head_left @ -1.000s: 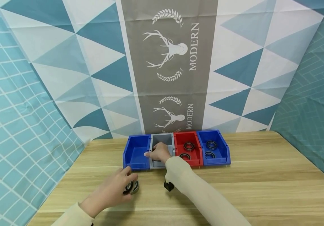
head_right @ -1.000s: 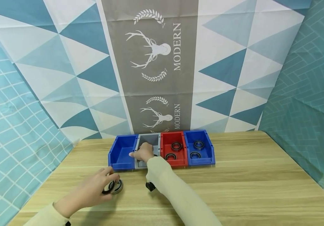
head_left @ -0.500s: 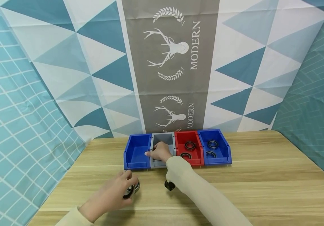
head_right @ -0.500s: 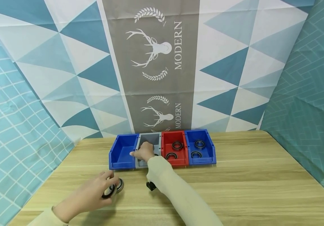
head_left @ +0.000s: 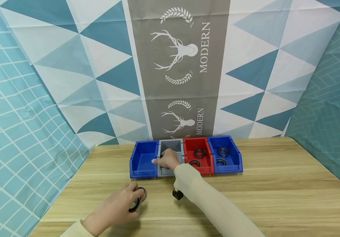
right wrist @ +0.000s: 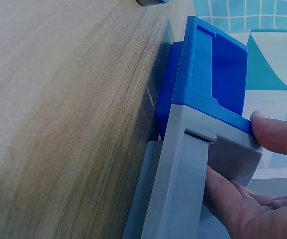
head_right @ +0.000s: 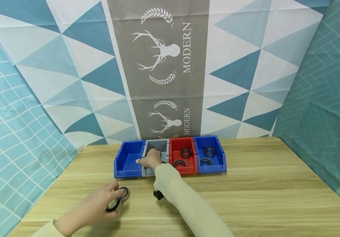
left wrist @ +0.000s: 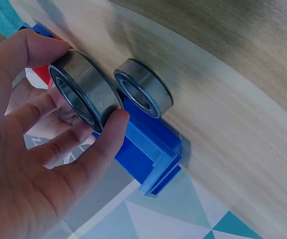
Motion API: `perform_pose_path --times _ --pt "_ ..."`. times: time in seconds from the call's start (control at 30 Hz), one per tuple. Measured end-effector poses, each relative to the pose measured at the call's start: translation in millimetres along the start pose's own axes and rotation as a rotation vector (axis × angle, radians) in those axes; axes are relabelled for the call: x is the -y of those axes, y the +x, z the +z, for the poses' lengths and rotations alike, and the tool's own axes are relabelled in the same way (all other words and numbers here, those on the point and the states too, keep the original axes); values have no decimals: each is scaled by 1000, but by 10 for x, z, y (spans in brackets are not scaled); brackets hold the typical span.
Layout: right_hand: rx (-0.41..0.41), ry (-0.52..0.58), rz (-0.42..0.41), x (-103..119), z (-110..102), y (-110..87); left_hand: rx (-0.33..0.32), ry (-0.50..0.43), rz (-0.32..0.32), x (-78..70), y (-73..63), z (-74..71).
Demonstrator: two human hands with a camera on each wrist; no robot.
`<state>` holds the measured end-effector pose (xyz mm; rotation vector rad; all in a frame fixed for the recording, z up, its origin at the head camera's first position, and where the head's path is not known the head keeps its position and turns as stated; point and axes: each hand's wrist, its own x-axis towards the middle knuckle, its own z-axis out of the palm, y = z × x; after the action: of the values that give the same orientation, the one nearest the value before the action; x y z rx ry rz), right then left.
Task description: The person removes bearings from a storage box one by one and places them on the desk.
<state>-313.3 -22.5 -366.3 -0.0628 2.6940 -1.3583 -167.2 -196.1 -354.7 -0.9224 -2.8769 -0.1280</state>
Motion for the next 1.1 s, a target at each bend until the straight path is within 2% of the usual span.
perform_pose_path --times 0.23,0.63,0.9,1.1 --pt "2 -5 -4 3 -5 -6 42 -8 -8 -8 -12 11" --pt "6 -1 -6 -1 -8 -2 167 -60 -67 1 -21 25" --pt "3 11 5 -5 1 15 184 -49 -93 15 -48 54" --pt "5 9 -2 -6 -2 10 167 -29 -96 24 -80 95"
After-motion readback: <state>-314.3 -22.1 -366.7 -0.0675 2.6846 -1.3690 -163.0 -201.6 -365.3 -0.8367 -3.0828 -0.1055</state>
